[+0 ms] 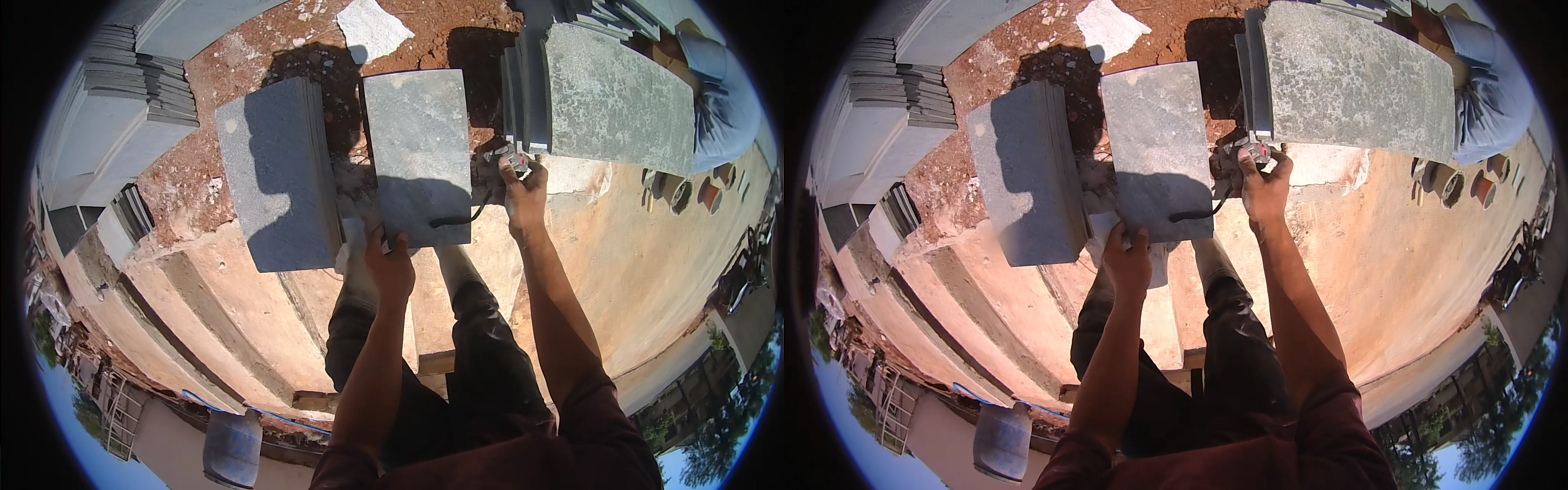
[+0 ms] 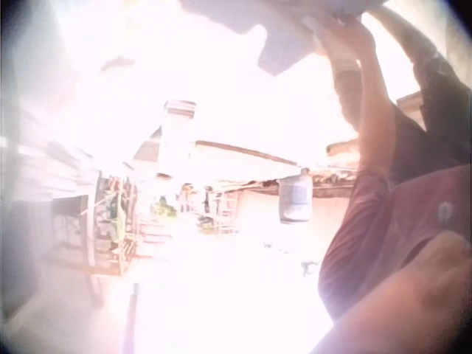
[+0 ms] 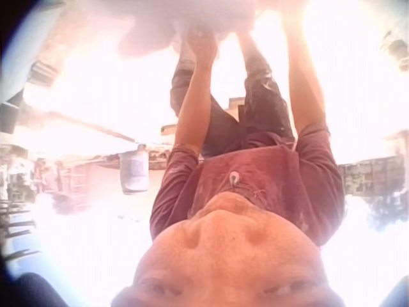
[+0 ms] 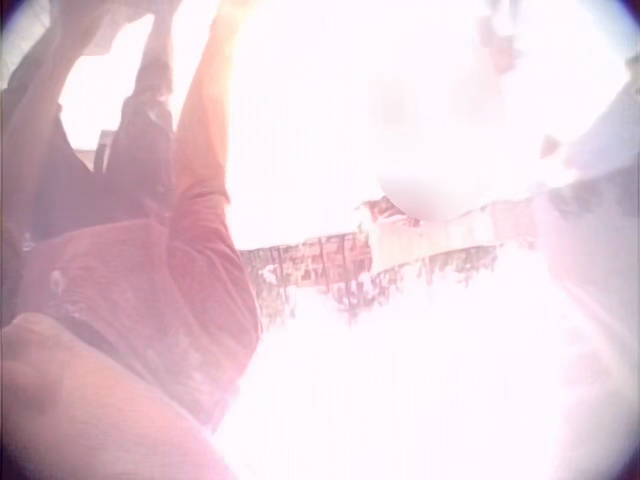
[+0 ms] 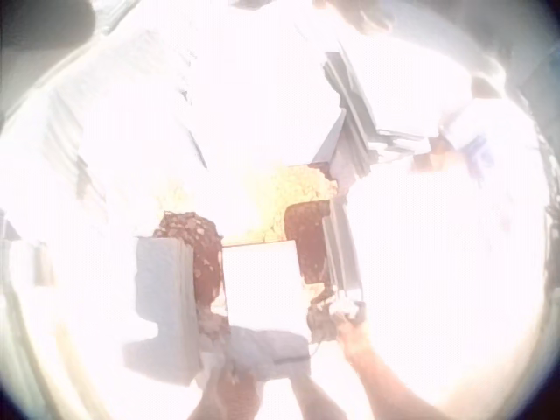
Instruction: The person sorts through a stack of stone tiles and uses a tape measure to check the width of several tiles.
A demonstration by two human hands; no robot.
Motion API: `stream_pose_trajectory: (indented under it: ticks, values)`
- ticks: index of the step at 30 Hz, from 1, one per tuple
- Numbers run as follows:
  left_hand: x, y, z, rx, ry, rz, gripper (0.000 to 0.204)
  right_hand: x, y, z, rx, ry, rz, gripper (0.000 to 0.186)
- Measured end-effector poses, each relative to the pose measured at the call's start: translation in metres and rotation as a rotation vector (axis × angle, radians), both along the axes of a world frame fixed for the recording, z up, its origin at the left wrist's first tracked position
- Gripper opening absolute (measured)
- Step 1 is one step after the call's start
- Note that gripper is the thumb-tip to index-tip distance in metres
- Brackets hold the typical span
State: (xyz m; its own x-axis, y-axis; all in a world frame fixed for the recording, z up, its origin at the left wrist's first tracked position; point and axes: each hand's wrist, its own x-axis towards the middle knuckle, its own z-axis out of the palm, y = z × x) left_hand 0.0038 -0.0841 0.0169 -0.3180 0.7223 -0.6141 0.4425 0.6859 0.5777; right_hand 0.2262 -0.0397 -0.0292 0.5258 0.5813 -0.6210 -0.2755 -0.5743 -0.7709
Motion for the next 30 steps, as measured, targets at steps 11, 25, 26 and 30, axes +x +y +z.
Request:
stream_pose_trajectory:
  ticks: [11,25,26,30]
  values:
    - [0.001,-0.019,-0.015,0.123,0.031,-0.034,0.051,-0.101,-0.057,0.045,-0.235,-0.418,0.536,0.075]
    - [-0.007,-0.022,-0.024,0.121,-0.061,-0.052,0.056,-0.107,-0.065,0.046,-0.236,-0.47,0.42,0.065]
    - [-0.007,-0.018,-0.02,0.115,-0.094,-0.044,0.055,-0.107,-0.064,0.048,-0.222,-0.43,0.393,0.067]
    - [-0.008,-0.009,-0.002,0.014,-0.132,-0.021,0.053,-0.109,-0.065,0.053,-0.217,-0.451,0.375,0.061]
